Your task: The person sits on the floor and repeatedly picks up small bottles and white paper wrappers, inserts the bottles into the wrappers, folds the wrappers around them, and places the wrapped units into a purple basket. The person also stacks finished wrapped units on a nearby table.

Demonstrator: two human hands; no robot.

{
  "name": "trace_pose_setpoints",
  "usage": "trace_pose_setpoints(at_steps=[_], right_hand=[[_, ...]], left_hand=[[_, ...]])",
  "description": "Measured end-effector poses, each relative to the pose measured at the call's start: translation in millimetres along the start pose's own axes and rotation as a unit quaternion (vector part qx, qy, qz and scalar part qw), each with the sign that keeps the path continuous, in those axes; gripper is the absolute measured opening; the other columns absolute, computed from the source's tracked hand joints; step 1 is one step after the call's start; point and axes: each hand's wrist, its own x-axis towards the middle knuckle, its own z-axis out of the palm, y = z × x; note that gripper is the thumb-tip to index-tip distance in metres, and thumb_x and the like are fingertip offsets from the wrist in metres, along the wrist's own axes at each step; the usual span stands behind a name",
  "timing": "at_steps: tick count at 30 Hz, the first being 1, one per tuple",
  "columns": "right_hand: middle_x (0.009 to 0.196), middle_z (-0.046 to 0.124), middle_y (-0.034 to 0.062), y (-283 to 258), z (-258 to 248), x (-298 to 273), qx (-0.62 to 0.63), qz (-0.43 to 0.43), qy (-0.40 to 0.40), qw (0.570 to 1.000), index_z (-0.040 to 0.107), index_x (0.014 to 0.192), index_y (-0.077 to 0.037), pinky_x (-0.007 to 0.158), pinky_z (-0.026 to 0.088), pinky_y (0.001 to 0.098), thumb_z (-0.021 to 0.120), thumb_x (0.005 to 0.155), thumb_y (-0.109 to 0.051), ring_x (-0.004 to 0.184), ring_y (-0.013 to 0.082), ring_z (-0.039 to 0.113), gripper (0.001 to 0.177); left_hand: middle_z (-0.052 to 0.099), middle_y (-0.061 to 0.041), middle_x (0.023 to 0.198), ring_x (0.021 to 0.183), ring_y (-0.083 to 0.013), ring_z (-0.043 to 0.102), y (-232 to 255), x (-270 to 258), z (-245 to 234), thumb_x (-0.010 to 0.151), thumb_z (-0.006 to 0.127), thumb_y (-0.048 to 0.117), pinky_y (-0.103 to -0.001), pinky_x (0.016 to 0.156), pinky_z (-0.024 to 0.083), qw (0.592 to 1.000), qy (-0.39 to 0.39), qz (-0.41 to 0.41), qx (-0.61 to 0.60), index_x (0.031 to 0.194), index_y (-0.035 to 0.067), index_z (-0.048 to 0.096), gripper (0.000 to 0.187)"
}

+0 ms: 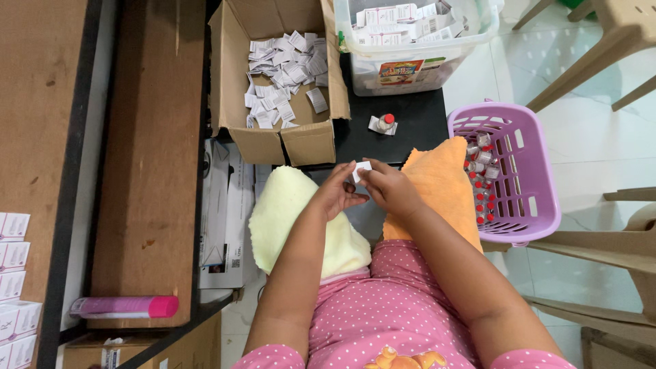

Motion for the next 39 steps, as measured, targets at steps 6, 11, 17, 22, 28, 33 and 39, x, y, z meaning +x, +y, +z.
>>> trace_pose_setpoints(at_steps=[6,11,17,22,28,33,39], right_hand=[[0.135,0.061,0.0217,-5.1,-1.3,1.4,0.015,-0.031,-0.009,0.999,0.067,0.112,-0.006,0.086,0.057,0.0401,0.075,0.088,-0.009,0.104,0.0368,0.069,0.026],[0.134,0.058,0.0183,-9.4,-2.6,0.5,0.076,0.048,-0.023,0.996,0.055,0.13,-0.005,0.099,0.052,0.0425,0.078,0.086,-0.009,0.12,0.0392,0.06,0.05],[0.139,0.051,0.0212,2.5,1.2,3.5,0.057,0.071,-0.054,0.994,0.05,0.136,-0.007,0.1,0.05,0.0422,0.078,0.077,-0.001,0.127,0.0421,0.053,0.066],[0.125,0.06,0.0173,39.9,24.3,-10.9,0.087,0.194,-0.04,0.976,0.046,0.128,-0.005,0.097,0.053,0.0398,0.074,0.077,0.002,0.118,0.0349,0.063,0.059],[0.125,0.066,0.0182,126.3,32.0,13.3,0.19,0.314,0.083,0.927,0.043,0.134,0.0,0.095,0.056,0.0396,0.068,0.078,-0.008,0.111,0.0362,0.069,0.062],[0.135,0.048,0.0374,182.2,24.9,52.6,-0.076,0.382,0.034,0.92,0.036,0.14,0.012,0.094,0.047,0.0455,0.101,0.067,-0.042,0.121,0.0495,0.053,0.112],[0.132,0.059,0.0247,185.0,56.2,52.1,-0.125,0.363,0.092,0.919,0.073,0.12,-0.012,0.093,0.052,0.0471,0.087,0.077,-0.043,0.115,0.0434,0.062,0.055]], left_hand=[[0.066,-0.011,0.113,0.095,-0.0262,0.07,-3.8,7.8,-5.1,0.095,0.056,0.056,-0.043,0.076,0.063,0.997,0.002,0.064,-0.042,0.134,0.019,0.046,0.055],[0.064,-0.01,0.112,0.094,-0.0241,0.071,-4.4,11.0,-7.7,0.091,0.065,0.029,-0.041,0.074,0.062,0.996,0.028,0.083,-0.014,0.134,0.025,0.042,0.048],[0.055,-0.011,0.086,0.073,-0.0147,0.056,-16.7,12.4,3.6,0.083,0.086,0.013,-0.032,0.066,0.052,0.875,0.14,0.326,0.33,0.136,0.013,0.044,0.068],[0.051,-0.005,0.092,0.082,-0.0125,0.057,-24.0,14.0,2.4,0.077,0.086,0.01,-0.029,0.07,0.057,0.84,0.13,0.41,0.332,0.131,0.01,0.045,0.068],[0.057,-0.008,0.097,0.089,-0.0232,0.06,-16.1,17.0,6.9,0.08,0.084,0.005,-0.036,0.083,0.052,0.778,0.207,0.446,0.392,0.125,0.009,0.048,0.059],[0.057,-0.014,0.109,0.097,-0.0286,0.064,-5.6,12.4,14.7,0.078,0.083,0.006,-0.038,0.086,0.053,0.755,0.235,0.469,0.393,0.124,0.008,0.046,0.059],[0.053,-0.021,0.123,0.101,-0.0325,0.063,4.6,10.7,21.9,0.075,0.081,0.005,-0.041,0.087,0.053,0.76,0.243,0.458,0.392,0.118,0.008,0.046,0.055]])
